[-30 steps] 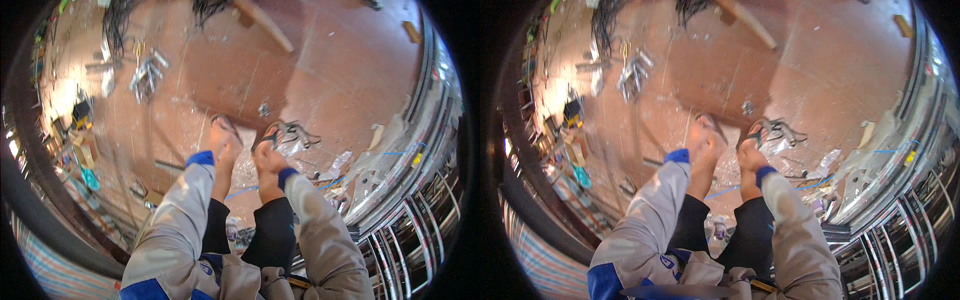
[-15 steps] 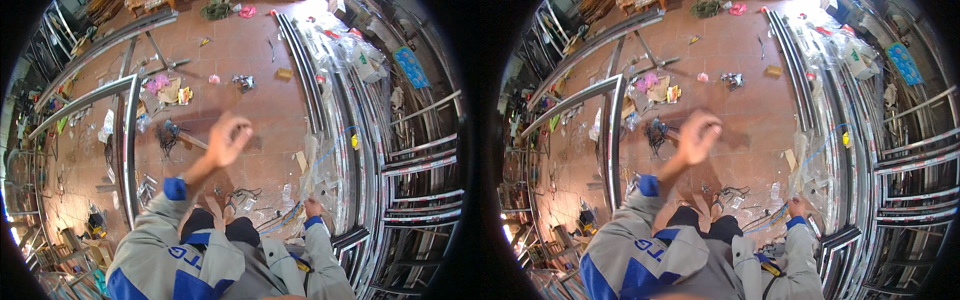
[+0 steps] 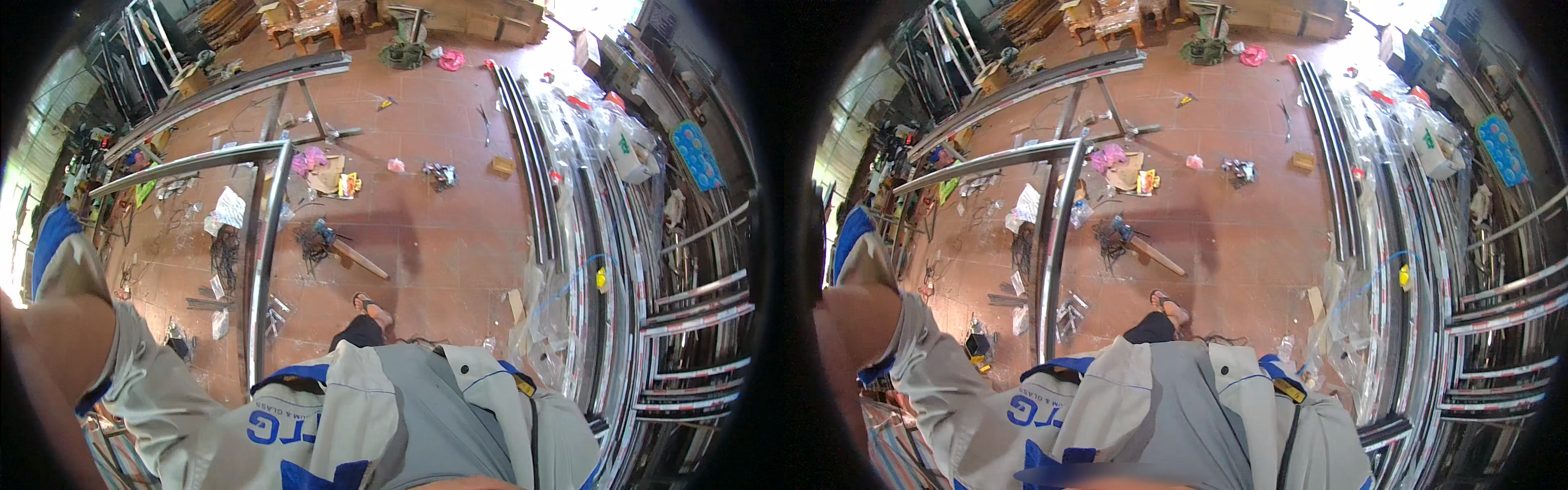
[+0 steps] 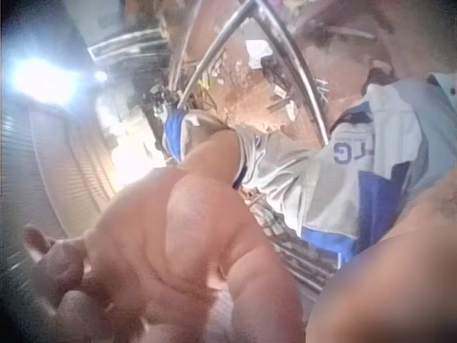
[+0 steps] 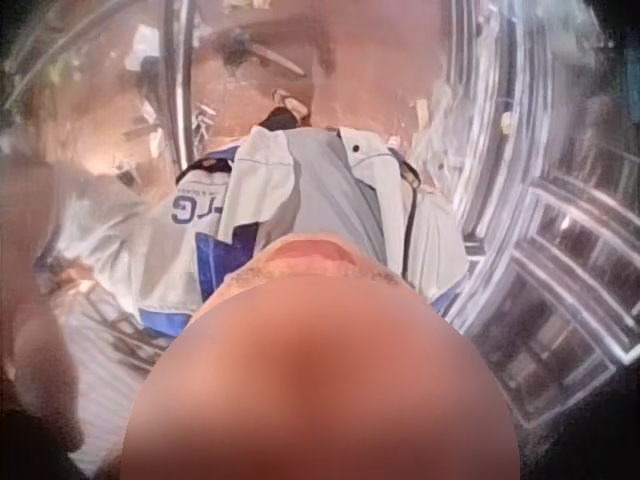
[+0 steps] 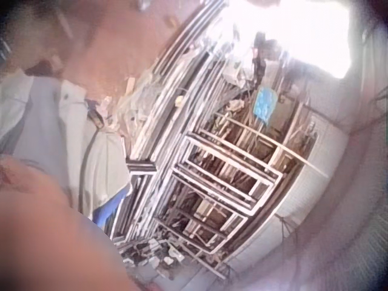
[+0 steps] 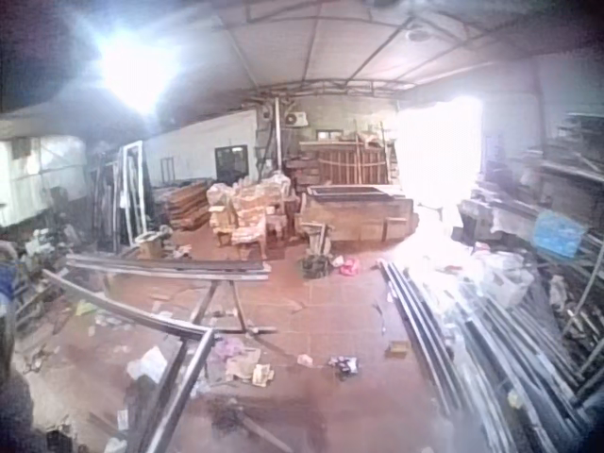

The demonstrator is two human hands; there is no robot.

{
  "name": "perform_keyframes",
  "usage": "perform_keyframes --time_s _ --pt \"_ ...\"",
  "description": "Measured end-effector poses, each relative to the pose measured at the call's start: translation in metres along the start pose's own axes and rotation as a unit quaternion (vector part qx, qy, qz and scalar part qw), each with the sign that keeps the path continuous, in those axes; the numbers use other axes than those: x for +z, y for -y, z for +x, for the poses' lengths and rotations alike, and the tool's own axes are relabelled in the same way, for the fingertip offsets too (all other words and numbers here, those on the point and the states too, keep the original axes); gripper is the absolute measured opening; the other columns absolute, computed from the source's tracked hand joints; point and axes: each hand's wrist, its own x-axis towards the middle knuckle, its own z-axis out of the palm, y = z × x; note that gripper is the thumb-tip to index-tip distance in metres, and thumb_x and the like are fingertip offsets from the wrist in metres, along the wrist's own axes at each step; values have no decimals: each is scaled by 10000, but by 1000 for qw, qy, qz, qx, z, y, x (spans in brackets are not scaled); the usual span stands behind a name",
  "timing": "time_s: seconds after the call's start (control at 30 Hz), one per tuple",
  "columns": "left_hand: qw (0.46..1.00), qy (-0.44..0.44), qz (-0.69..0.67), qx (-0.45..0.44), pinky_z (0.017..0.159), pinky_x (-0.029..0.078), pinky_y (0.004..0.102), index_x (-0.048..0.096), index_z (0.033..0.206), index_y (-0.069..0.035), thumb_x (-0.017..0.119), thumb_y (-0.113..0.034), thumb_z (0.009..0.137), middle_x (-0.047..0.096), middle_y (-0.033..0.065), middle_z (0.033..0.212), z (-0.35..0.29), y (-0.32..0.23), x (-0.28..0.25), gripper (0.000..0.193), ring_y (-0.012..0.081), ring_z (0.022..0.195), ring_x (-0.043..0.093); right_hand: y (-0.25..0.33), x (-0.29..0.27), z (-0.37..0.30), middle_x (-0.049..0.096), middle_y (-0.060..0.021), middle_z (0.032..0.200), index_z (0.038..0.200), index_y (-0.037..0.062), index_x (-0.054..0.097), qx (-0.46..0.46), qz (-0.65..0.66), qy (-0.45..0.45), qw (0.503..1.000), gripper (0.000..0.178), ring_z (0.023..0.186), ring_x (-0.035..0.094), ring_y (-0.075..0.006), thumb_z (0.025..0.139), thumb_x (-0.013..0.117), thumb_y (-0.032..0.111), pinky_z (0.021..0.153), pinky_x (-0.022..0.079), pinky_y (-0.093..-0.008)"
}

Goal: The person sits on the floor and repeatedly picks up small metal strips, inserts them into a wooden block, and places them aside. The person then stands and picks up a long metal frame.

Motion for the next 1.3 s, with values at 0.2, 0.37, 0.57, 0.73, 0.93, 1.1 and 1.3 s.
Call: perform_keyframes --time_s 0.2,0.37,0.57,0.73,0.93,1.1,1.3 --pt "994 101 16 -28 859 519 381 574 1306 -52 671 -109 975 661 120 1097 -54 48 13 349 242 1005 669 103 -161 100 741 -313 1224 1191 3 794 -70 -17 -179 981 537 1170 733 -441 866 739 427 1021 582 -500" --pt "985 139 66 -81 828 522 370 548 1335 -73 644 -131 993 647 114 1094 -99 109 30 360 232 998 670 194 -284 140 781 -252 1165 1156 -3 792 -73 15 -221 972 469 1087 760 -388 845 793 348 907 598 -500" --pt "980 112 118 -113 790 525 356 516 1370 -98 611 -157 1014 631 107 1092 -114 175 17 373 220 989 671 220 -350 220 802 -238 1131 1139 37 822 -58 -191 -274 941 410 1002 788 -345 905 772 370 883 625 -457" --pt "978 132 115 -113 759 527 345 490 1399 -119 584 -179 1031 618 101 1089 -122 194 59 385 210 982 672 257 -393 263 796 -232 1165 1170 42 818 -98 -169 -154 969 495 1050 774 -358 867 786 433 940 603 -468" --pt "965 201 133 -99 722 530 332 459 1435 -144 552 -205 1052 602 94 1086 -88 196 87 398 198 973 673 255 -425 338 790 -225 1205 1207 49 813 -153 -195 -49 968 600 1107 756 -374 820 802 508 1010 576 -481" --pt "967 221 113 -66 691 533 320 433 1464 -165 524 -227 1070 589 89 1084 -74 210 133 409 188 965 674 220 -469 380 772 -251 1224 1235 56 797 -177 -204 -82 959 719 1151 729 -423 769 815 604 1037 559 -503" --pt "967 239 77 -51 654 536 307 401 1499 -190 492 -253 1091 573 82 1081 -54 238 181 423 176 956 675 287 -491 407 783 -207 1188 1172 52 791 -172 -114 -228 951 540 1103 741 -395 793 868 429 980 584 -481"
